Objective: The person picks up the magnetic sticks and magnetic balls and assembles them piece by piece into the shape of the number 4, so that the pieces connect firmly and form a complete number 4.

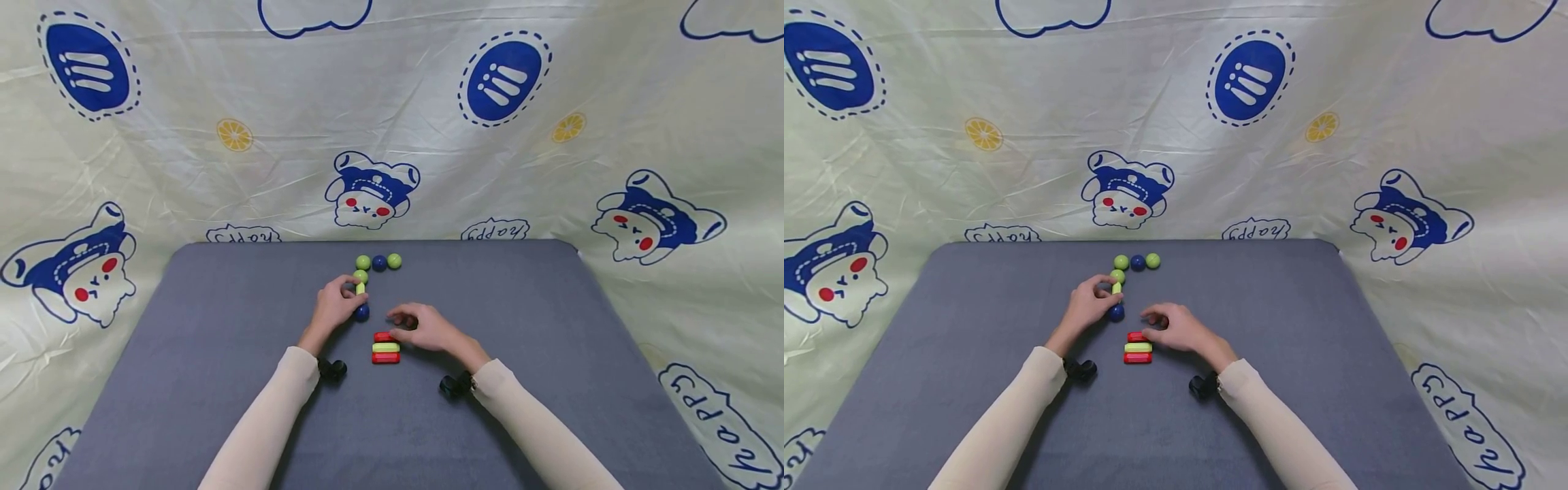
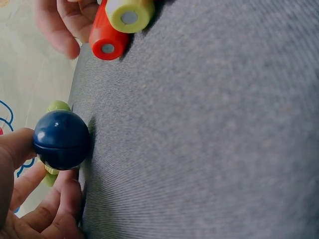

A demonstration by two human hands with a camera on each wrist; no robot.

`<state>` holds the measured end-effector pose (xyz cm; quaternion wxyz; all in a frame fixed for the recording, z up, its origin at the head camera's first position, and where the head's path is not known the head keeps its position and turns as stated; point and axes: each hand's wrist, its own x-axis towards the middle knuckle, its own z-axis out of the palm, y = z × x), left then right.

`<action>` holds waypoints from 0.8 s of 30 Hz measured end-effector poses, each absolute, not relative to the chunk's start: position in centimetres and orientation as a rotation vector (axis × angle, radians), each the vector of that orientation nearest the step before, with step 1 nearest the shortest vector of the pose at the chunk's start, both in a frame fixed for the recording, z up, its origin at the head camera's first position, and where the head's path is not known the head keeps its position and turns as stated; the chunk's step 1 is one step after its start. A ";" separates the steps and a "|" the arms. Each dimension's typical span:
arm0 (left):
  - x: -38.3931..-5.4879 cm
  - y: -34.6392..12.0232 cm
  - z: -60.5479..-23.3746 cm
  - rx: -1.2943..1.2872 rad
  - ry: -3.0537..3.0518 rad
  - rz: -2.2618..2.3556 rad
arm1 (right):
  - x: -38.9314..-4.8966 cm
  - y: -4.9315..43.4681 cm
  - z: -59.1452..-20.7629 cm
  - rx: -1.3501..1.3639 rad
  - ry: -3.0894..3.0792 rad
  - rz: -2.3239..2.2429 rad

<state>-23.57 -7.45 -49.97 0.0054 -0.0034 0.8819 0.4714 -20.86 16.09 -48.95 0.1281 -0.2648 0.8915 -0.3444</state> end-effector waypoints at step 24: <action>-23.5 -7.5 -50.4 -0.011 2.752 1.493 | -20.6 16.4 -49.5 -0.771 2.593 -0.964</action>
